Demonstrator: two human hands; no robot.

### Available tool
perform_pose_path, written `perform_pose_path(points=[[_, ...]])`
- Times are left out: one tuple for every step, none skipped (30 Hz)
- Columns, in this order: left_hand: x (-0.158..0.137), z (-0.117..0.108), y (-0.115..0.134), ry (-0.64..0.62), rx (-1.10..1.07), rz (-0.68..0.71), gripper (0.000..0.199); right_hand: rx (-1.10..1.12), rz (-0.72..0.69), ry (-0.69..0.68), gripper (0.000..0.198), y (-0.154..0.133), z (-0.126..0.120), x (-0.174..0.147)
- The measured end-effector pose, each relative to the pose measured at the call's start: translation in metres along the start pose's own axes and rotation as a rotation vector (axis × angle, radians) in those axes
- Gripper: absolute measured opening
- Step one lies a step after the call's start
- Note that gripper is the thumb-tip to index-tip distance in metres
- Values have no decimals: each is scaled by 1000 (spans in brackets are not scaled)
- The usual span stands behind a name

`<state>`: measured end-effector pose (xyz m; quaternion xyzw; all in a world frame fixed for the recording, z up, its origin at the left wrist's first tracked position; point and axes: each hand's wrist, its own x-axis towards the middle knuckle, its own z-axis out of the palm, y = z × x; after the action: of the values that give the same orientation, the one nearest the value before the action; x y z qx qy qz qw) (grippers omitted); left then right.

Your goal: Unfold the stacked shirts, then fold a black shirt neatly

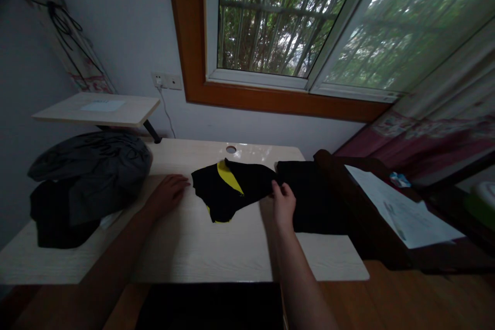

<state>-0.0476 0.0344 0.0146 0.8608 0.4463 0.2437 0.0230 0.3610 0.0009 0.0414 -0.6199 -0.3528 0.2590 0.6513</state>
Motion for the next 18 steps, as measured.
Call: perform_pose_path(points=[[0,0,0,1,-1,1,38,-2,42,53,37,8,-7,7],[1,0,0,1,-1,6,38,-6,59,90,39,14,-13,11],[1,0,0,1,-1,14,39,-18,59,110,42,19,-17,14],[1,0,0,3,-1,25,39,-47,34,124,45,23,-19,14],[1,0,-1,7,-2,38,40,-92,-14,138,47,24,-20,13],[1,0,-1,10,-4,53,41,-149,-75,156,47,24,-20,11],[1,1,-1,15,-7,67,42,-211,-141,173,46,22,-18,8],[1,1,0,21,-10,81,43,-272,-205,181,44,20,-15,4],[0,2,1,26,-14,93,43,-322,-260,161,39,17,-12,0],[0,3,3,27,-17,104,43,-358,-305,104,34,14,-8,-4],[0,4,6,25,-21,115,43,-384,-343,9,29,12,-3,-9],[1,4,10,18,-23,125,42,-409,-383,-105,25,10,2,-13],[2,5,15,6,-25,136,43,-437,-425,-221,23,10,7,-18],[3,6,20,-9,-26,149,43,-469,-470,-323,23,10,12,-22],[5,6,26,-23,-27,166,44,-506,-512,-405,23,11,17,-25],[7,7,31,-36,-28,188,45,-545,-549,-464,24,12,21,-28],[8,8,36,-44,-30,212,45,-583,-577,-505,25,13,26,-31],[10,8,40,-47,-32,237,45,-620,-595,-533,27,14,29,-33]])
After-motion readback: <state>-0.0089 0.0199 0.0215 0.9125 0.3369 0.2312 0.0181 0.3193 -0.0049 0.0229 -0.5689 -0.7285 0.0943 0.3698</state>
